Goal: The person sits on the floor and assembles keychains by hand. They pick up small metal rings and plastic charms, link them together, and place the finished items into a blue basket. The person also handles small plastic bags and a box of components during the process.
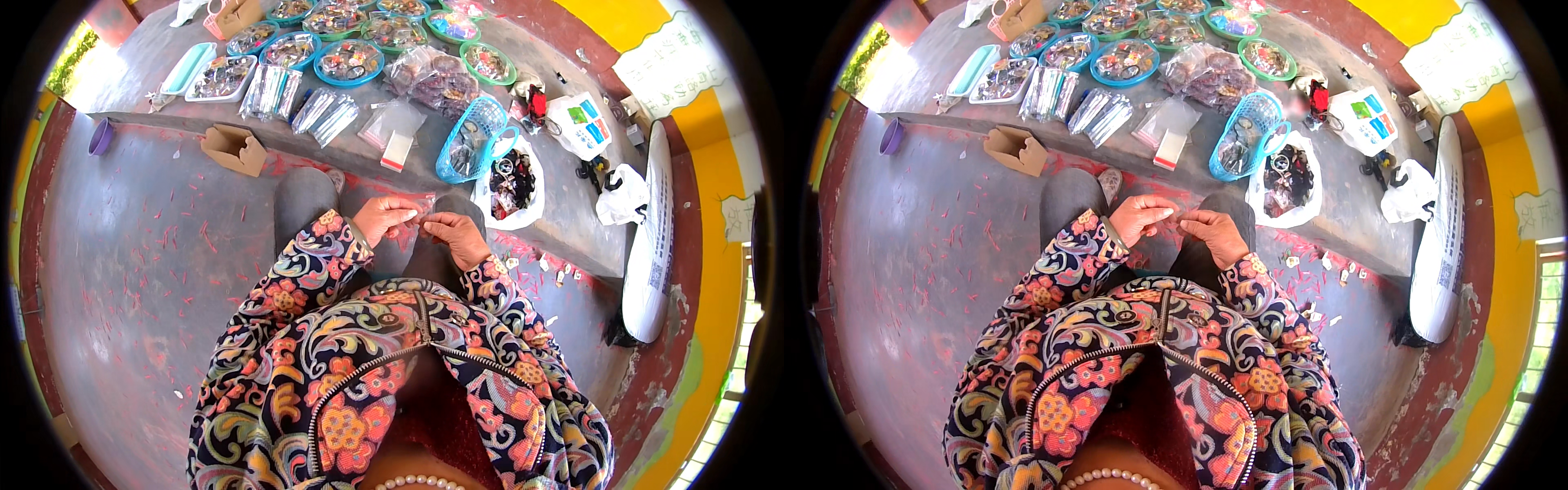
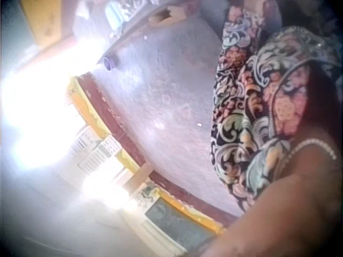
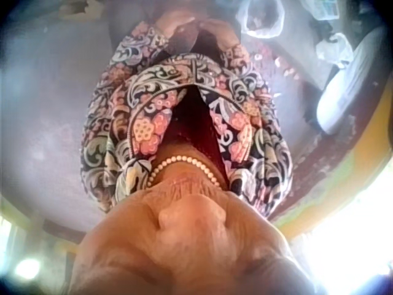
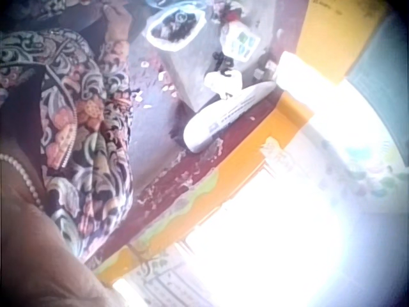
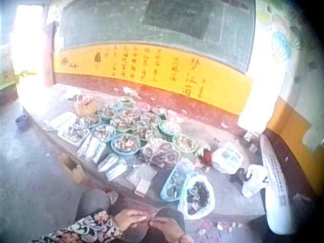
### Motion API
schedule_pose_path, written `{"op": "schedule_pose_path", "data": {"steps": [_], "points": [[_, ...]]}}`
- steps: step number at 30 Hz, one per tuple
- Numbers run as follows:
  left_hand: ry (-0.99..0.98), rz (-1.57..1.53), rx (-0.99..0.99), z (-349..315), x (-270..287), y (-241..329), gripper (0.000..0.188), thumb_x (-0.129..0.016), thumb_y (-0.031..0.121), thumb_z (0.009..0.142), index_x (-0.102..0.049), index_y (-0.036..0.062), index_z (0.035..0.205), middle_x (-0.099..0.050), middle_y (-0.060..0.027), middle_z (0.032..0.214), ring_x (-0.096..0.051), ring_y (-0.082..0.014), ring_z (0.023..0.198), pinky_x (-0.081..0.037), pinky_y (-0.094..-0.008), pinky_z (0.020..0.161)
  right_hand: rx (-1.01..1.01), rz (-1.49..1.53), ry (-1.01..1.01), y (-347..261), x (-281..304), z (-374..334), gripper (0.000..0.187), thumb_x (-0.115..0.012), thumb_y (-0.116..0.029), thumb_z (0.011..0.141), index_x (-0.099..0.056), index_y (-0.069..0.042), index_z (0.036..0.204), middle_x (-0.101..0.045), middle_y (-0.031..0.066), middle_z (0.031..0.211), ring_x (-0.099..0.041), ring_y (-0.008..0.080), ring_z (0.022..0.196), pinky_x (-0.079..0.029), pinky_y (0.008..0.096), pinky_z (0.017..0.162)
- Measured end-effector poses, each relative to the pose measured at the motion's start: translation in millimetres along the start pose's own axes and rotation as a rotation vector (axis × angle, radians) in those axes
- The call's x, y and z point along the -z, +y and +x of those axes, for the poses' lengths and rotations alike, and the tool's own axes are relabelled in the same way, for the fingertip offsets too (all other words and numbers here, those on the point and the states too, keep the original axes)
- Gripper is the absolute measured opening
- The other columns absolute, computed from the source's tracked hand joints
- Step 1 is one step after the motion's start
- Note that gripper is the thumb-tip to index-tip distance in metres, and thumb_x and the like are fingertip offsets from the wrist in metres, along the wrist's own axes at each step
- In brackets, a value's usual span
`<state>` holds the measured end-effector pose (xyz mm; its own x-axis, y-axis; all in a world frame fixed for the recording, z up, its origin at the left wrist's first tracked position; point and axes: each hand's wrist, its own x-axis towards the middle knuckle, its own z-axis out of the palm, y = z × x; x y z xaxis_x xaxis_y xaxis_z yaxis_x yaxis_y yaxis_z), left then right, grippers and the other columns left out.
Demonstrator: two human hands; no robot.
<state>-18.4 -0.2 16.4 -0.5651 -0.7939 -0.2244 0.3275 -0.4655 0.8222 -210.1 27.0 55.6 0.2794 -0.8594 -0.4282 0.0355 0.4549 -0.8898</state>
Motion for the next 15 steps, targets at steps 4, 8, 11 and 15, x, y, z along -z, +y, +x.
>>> {"op": "schedule_pose_path", "data": {"steps": [4, 8, 11, 15], "points": [[0.000, -0.017, 0.015, 1.3, 4.0, -3.4, 0.017, -0.055, 0.013, 0.082, -0.059, 0.0035, 0.096, -0.059, -0.0010, 0.079, -0.052, -0.0043, 0.067, -0.035, -0.0166, 0.047, -0.042, -0.007, 0.000, 1.6, 1.7, 0.1, 0.016, -0.061, -0.010, 0.077, -0.061, 0.003, 0.086, -0.062, 0.0081, 0.074, -0.056, 0.0130, 0.065, -0.042, 0.0225, 0.061], [0.006, -0.024, 0.012, -0.8, 1.8, -0.8, 0.018, -0.055, 0.013, 0.082, -0.058, 0.0040, 0.097, -0.060, -0.0016, 0.084, -0.051, -0.0040, 0.068, -0.036, -0.0165, 0.048, 0.007, -0.028, 0.029, 0.4, 0.2, -0.2, 0.012, -0.062, -0.007, 0.074, -0.062, 0.003, 0.081, -0.062, 0.0083, 0.071, -0.056, 0.0132, 0.063, -0.043, 0.0230, 0.061], [-0.002, -0.044, -0.007, -1.4, 2.2, -0.4, 0.019, -0.055, 0.013, 0.081, -0.058, 0.0041, 0.098, -0.060, -0.0019, 0.087, -0.052, -0.0046, 0.070, -0.037, -0.0164, 0.050, 0.075, -0.009, 0.074, 2.2, -0.7, 0.8, 0.009, -0.062, -0.004, 0.073, -0.063, 0.003, 0.079, -0.062, 0.0080, 0.070, -0.056, 0.0127, 0.063, -0.043, 0.0226, 0.061], [-0.030, -0.074, -0.028, -1.6, 2.2, 0.7, 0.021, -0.057, 0.012, 0.079, -0.057, 0.0035, 0.099, -0.060, -0.0014, 0.090, -0.051, -0.0043, 0.070, -0.038, -0.0169, 0.051, 0.146, -0.027, 0.134, 3.9, -0.5, 2.5, 0.007, -0.062, -0.001, 0.072, -0.062, 0.003, 0.077, -0.061, 0.0069, 0.069, -0.055, 0.0108, 0.062, -0.042, 0.0216, 0.059]]}}
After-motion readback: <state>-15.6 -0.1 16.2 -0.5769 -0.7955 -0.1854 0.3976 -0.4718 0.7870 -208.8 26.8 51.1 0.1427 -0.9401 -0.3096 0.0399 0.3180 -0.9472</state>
